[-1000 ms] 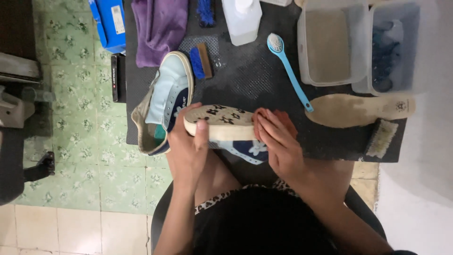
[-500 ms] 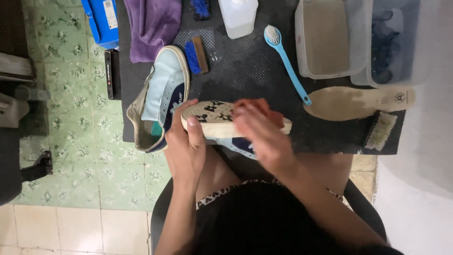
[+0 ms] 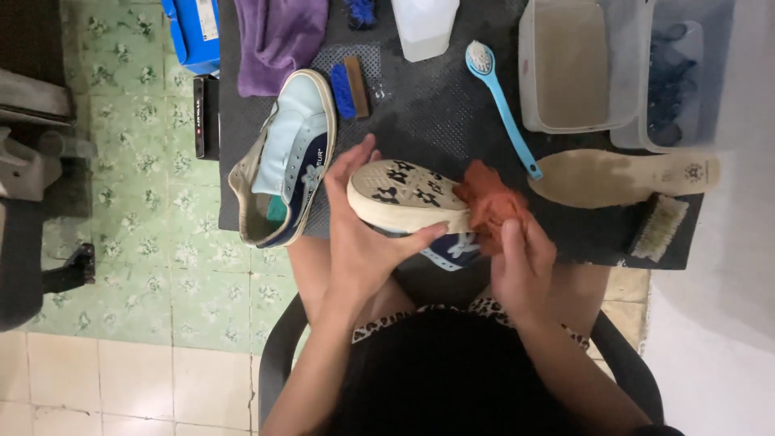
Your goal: The person cleans the sole of a white sneaker with black patterns using a small brush and a cloth. They repeatedly dip the brush into a container of water and scrub the sole, then wipe it with a cloth.
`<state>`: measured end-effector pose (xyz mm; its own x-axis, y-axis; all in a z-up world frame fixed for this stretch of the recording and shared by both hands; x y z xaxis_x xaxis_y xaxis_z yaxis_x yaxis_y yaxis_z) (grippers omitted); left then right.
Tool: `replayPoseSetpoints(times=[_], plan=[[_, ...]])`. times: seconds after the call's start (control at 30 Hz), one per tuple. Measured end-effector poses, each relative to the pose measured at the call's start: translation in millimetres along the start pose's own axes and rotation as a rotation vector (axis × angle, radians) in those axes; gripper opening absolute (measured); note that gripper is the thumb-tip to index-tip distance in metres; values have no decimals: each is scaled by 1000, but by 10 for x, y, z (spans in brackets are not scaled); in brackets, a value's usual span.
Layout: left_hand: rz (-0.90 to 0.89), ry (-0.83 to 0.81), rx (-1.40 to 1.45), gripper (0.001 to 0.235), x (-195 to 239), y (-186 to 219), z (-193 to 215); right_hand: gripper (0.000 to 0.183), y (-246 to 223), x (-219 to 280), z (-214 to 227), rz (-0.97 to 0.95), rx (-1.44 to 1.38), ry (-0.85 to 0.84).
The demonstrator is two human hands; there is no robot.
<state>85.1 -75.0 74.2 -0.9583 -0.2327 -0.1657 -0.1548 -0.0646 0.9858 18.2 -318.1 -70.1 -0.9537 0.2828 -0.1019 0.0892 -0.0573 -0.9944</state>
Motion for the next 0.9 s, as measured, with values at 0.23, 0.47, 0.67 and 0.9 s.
replayPoseSetpoints(times=[0.23, 0.47, 0.67, 0.9], plan=[[169, -142, -468, 43, 112, 116, -109, 23, -2087, -405, -1193, 627, 52, -566], [-24, -288, -530, 76, 149, 108, -70, 16, -1974, -753, -1388, 496, 132, -679], [-21, -404, -373, 105, 78, 250, 140, 44, -1101, -676, -837, 40, 101, -687], [190, -139, -844, 106, 38, 169, 222, 46, -799, -436, -584, -5, 61, -531]])
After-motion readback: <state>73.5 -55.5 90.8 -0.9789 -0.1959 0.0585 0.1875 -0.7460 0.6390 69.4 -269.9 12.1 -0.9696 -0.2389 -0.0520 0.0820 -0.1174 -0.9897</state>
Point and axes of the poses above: each hand's wrist, its own x-axis away from the middle knuckle, its own z-axis out of the back of the hand, y = z × x, the point moved 7 cm from there along -x, towards the middle knuckle, and after that the axes turned 5 degrees about y, right-handed, at the moved point
